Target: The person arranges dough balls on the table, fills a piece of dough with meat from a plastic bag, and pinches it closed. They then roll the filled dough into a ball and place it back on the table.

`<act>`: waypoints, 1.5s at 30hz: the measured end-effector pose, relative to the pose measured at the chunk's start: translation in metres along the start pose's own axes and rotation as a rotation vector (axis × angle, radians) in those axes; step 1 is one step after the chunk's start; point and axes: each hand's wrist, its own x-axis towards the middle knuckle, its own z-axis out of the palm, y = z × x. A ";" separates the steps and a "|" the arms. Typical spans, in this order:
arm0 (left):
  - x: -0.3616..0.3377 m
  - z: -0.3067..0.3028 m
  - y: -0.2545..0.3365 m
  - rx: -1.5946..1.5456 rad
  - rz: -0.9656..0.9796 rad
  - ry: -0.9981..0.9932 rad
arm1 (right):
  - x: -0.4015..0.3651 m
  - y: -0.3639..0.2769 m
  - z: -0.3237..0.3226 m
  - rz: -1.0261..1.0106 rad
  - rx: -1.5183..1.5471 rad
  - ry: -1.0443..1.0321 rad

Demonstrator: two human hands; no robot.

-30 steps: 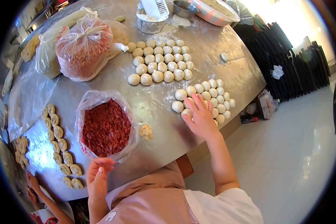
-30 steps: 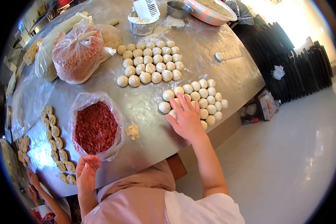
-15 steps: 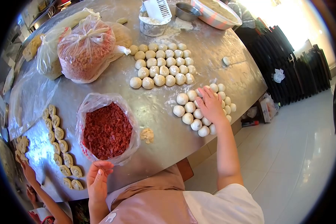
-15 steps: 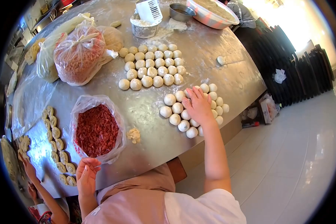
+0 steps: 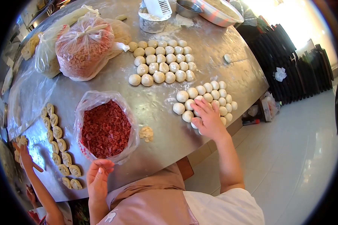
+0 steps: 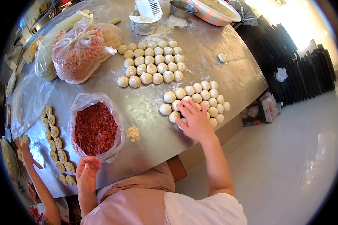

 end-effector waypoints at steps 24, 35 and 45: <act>-0.004 0.001 -0.001 -0.002 -0.002 0.017 | -0.019 0.026 -0.011 0.114 0.043 0.015; -0.002 0.001 -0.003 0.008 -0.005 -0.001 | -0.036 0.006 -0.006 0.054 0.010 0.037; -0.003 0.000 -0.004 -0.025 -0.008 0.011 | -0.039 0.019 -0.006 0.102 0.029 0.037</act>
